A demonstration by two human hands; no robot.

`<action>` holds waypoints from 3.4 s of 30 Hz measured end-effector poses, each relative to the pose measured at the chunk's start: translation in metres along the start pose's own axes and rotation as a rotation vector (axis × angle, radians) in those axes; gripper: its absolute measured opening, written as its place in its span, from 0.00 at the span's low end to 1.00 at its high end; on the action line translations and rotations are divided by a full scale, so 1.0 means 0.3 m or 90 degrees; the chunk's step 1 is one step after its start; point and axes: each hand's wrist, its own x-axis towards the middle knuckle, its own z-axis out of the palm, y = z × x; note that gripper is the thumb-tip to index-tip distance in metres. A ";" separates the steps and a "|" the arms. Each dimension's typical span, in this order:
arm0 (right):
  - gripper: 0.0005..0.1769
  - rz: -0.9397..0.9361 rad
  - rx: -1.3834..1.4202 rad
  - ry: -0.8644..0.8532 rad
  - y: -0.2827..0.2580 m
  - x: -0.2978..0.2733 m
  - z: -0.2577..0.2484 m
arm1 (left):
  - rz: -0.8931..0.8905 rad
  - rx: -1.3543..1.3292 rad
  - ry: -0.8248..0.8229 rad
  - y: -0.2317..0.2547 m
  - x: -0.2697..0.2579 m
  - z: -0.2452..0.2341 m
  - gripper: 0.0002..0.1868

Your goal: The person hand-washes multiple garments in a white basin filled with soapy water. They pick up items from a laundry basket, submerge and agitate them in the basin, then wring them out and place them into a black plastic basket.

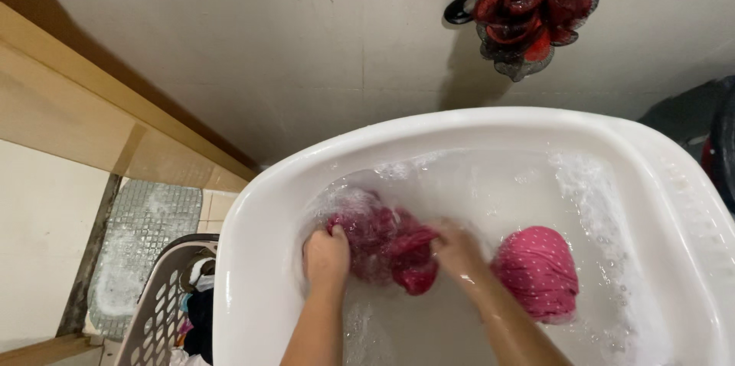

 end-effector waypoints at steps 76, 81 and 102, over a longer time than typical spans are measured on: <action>0.24 0.370 0.855 0.145 -0.258 -0.154 -0.224 | 0.021 -0.888 -0.505 0.200 -0.350 -0.104 0.26; 0.23 0.261 0.847 0.273 -0.342 -0.207 -0.161 | -0.060 -1.091 -0.358 0.164 -0.457 -0.124 0.33; 0.11 -0.002 0.450 0.272 -0.284 -0.236 -0.060 | -0.019 -0.894 -0.461 0.197 -0.388 -0.045 0.28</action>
